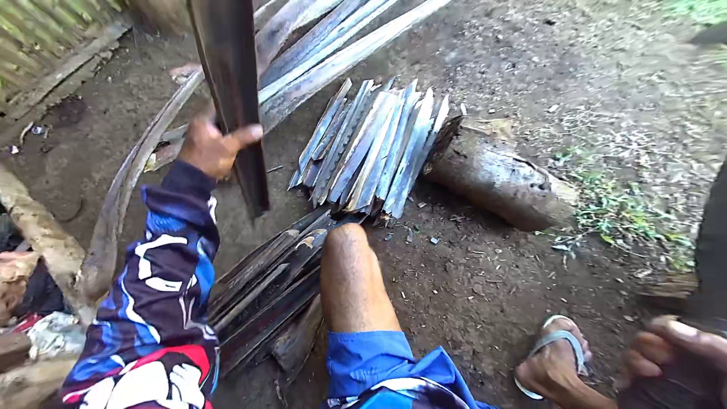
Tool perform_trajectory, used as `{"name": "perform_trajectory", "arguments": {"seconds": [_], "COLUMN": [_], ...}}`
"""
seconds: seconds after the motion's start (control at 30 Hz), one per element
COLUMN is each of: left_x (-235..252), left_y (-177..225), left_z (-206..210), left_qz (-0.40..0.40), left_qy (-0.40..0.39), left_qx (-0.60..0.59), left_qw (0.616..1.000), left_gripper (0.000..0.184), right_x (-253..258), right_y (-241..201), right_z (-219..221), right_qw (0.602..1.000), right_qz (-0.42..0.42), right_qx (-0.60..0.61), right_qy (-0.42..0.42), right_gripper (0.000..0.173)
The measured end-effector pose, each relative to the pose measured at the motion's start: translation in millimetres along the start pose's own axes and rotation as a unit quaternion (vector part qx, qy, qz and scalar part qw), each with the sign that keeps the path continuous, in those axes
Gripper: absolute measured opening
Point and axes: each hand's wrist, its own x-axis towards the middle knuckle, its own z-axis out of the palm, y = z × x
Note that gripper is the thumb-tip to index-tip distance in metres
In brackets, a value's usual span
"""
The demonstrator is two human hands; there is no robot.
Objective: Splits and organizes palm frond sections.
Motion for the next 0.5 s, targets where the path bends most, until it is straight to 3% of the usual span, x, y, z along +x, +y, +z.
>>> {"name": "perform_trajectory", "arguments": {"seconds": [0.07,0.13,0.27,0.4,0.5], "left_x": [42.1,67.3,72.9,57.0,30.3], "left_y": [51.9,108.8,194.3,231.5,233.1], "left_z": [35.2,81.0,195.4,295.1,356.1], "left_qz": [0.067,0.059,0.052,0.085,-0.012], "left_qy": [-0.018,-0.061,-0.138,-0.147,-0.094], "left_qx": [-0.107,-0.15,-0.16,-0.247,-0.392], "left_qw": [0.992,0.985,0.976,0.954,0.915], "left_gripper": [0.051,0.041,0.052,0.051,0.048], "right_x": [-6.5,-13.1,-25.6,-36.0,-42.0], "right_y": [-3.2,-0.6,6.2,8.8,7.7], "right_z": [6.8,5.5,-4.5,-17.9,-23.6], "right_qw": [0.999,0.997,0.988,0.982,0.975], "right_qz": [-0.029,-0.061,-0.086,-0.099,-0.099], "right_qx": [-0.003,-0.02,-0.059,-0.099,-0.124], "right_qy": [0.017,0.05,0.109,0.125,0.153], "right_gripper": [0.014,0.009,0.036,0.05,0.045]}}
